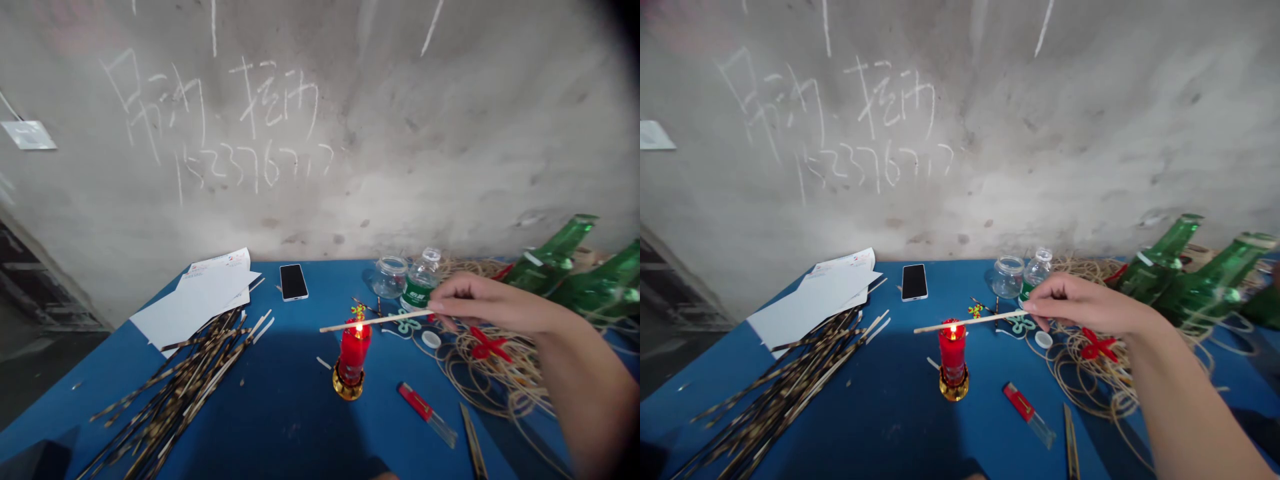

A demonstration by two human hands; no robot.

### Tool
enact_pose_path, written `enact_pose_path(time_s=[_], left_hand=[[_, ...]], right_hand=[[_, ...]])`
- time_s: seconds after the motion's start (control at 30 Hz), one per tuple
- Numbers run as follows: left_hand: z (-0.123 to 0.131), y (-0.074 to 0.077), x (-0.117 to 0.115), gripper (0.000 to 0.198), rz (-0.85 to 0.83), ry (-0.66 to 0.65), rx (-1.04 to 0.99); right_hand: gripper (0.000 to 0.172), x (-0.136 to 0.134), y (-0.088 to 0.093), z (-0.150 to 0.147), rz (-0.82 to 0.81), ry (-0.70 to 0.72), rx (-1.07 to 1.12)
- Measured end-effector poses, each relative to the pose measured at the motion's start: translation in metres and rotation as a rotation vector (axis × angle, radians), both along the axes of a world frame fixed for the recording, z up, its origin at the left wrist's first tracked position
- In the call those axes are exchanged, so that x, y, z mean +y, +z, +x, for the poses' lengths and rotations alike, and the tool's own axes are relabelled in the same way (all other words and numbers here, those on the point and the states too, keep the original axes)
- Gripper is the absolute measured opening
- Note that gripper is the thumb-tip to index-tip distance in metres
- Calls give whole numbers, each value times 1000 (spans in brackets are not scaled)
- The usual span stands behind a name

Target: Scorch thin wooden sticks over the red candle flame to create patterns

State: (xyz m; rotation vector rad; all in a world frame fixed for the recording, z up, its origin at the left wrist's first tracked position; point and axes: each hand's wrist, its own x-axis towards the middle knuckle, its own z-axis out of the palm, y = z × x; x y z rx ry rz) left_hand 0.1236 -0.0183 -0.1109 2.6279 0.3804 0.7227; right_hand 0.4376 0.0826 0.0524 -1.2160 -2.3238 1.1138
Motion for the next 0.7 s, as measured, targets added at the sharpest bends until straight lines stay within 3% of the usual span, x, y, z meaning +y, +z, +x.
enact_pose_path(time_s=[0.13, 0.43, 0.6, 0.7], left_hand=[[-11, 6, 21, 67, -1, 24, -13], [-17, 12, 35, 64, 7, 44, -4], [-28, 17, 50, 51, 10, 70, -1], [-38, 21, 60, 56, 9, 90, -3]], right_hand=[[60, 4, -5, 9, -7, -2, 21], [59, 11, -16, 35, -61, -50, 48], [59, 11, -19, 42, -78, -72, 69], [58, 11, -19, 45, -84, -85, 84]])
